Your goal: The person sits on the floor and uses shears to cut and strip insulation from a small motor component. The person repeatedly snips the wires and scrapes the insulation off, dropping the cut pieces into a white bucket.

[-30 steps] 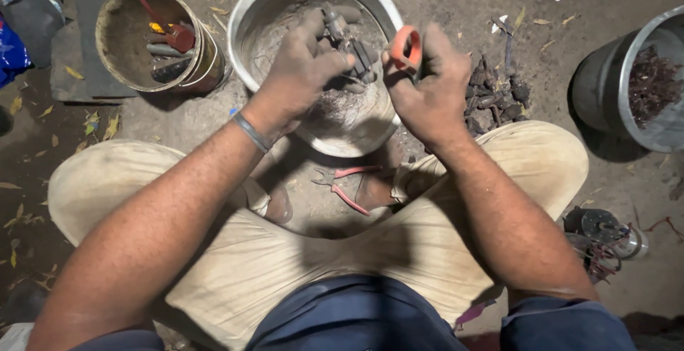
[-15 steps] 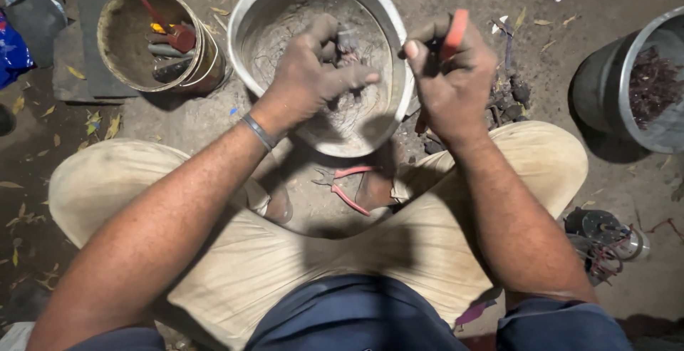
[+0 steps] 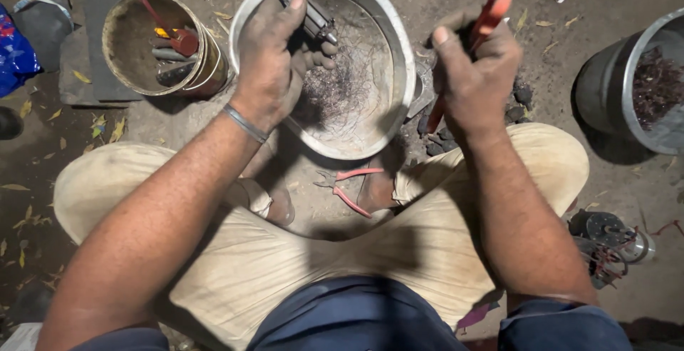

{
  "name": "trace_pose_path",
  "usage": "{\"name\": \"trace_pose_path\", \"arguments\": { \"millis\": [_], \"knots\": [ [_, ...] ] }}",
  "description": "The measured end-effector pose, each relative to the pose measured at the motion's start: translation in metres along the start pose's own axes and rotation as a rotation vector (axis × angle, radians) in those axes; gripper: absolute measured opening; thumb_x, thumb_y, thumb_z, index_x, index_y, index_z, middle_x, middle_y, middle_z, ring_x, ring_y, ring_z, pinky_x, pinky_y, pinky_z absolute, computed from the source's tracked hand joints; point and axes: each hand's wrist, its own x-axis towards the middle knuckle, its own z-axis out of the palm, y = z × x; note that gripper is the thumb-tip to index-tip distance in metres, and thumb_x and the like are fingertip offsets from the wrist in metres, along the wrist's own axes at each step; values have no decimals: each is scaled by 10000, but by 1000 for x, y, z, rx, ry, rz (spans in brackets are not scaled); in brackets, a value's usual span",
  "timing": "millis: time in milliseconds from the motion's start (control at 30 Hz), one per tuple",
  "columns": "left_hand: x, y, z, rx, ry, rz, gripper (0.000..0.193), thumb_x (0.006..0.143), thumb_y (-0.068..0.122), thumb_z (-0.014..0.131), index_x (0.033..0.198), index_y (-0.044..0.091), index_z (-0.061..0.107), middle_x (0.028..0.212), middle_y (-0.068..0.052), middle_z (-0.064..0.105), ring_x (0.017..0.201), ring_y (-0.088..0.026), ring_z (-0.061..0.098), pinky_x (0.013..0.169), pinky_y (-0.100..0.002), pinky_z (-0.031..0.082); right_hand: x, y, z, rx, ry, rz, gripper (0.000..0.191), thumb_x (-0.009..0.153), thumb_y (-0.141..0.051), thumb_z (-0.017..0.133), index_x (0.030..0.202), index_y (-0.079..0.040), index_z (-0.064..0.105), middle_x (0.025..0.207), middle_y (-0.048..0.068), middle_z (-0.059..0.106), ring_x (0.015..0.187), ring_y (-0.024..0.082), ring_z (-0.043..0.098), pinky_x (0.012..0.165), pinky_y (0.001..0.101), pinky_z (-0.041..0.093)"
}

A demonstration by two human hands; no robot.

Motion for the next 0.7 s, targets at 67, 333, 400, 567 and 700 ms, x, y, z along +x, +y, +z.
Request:
{"name": "trace_pose_path", "arguments": {
  "millis": [67, 333, 400, 567, 700],
  "knots": [
    [0, 0, -2, -83, -53, -50, 467, 1037, 240, 540, 1419, -26, 502, 1043, -151, 695, 822, -237, 699, 703, -376, 629, 6, -1, -5, 32, -9, -82, 99, 1084, -70, 718, 1115, 9, 668, 912, 70, 698, 619, 97, 605, 527, 236, 482],
    [-2, -6, -3, -177, -87, -89, 461, 992, 185, 461, 1385, -28, 575, 1017, -158, 698, 938, -239, 720, 785, -343, 606, 9, -13, -13, 193, 82, -31, 139, 1062, -71, 744, 1117, 20, 654, 862, 88, 687, 565, 106, 574, 482, 246, 447],
    [-3, -7, -1, -93, -84, -62, 452, 987, 170, 459, 1377, -24, 580, 1013, -153, 701, 936, -227, 721, 839, -333, 625, 9, -15, -13, 158, 109, -16, 120, 1026, -71, 735, 1087, -2, 658, 880, 77, 693, 593, 100, 573, 514, 250, 456],
    [-4, -9, 2, 211, -75, 26, 455, 949, 160, 452, 1344, -4, 606, 995, -80, 695, 890, -181, 714, 799, -305, 619, 12, -23, -9, -427, 131, -478, 146, 1066, 79, 693, 1200, 39, 646, 1124, 98, 680, 972, 170, 657, 894, 279, 553],
    [-2, -10, 1, 305, -121, 38, 451, 923, 134, 501, 1350, 17, 588, 1053, -84, 676, 920, -166, 733, 804, -286, 607, 6, -30, 2, -442, 28, -510, 223, 1023, 90, 690, 958, -15, 505, 1170, 92, 727, 954, 178, 693, 839, 274, 548]
  ]
}}
